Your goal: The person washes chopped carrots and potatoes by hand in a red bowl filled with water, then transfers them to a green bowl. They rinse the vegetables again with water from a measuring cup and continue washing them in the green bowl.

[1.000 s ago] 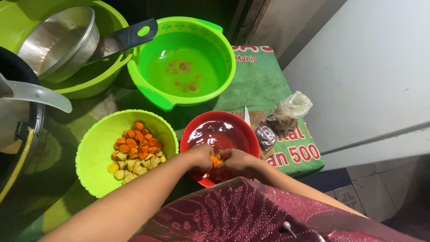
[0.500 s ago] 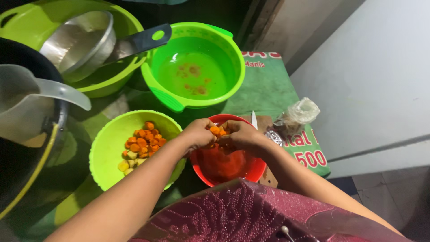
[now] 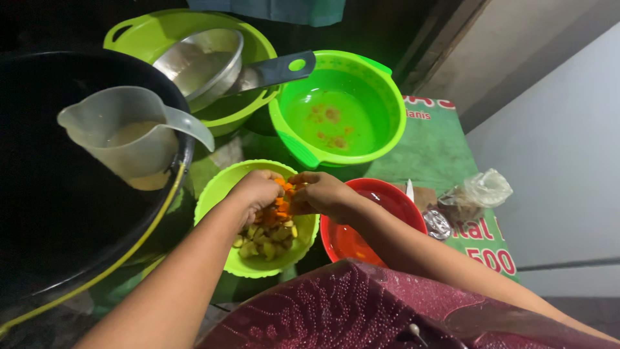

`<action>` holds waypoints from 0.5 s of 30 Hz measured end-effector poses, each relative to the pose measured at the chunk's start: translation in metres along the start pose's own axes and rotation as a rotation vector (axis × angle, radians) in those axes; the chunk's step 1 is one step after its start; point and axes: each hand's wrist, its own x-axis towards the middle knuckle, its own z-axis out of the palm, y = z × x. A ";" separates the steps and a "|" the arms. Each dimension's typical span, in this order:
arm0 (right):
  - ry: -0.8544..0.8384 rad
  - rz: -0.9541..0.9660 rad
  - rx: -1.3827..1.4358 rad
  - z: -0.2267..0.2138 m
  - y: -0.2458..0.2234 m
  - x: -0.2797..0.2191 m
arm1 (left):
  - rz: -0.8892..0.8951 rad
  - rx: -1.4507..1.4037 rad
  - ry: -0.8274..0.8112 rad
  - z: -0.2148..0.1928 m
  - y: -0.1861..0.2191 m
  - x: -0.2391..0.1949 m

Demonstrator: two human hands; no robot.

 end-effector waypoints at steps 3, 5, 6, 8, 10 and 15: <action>-0.022 0.005 0.044 0.007 -0.002 0.008 | 0.052 -0.001 0.034 -0.010 -0.007 0.005; -0.025 -0.009 0.033 0.006 -0.002 0.009 | 0.059 -0.013 0.044 -0.013 -0.011 0.009; -0.010 -0.002 0.039 0.006 -0.002 0.010 | 0.038 -0.033 0.049 -0.015 -0.012 0.010; 0.024 0.013 0.055 0.003 -0.001 0.012 | 0.044 -0.033 0.070 -0.016 -0.014 0.013; -0.010 -0.073 0.098 -0.005 0.002 0.011 | 0.100 0.007 0.102 -0.013 -0.015 0.017; 0.179 -0.091 -0.116 -0.049 0.018 -0.001 | 0.334 0.017 0.033 0.015 -0.019 0.029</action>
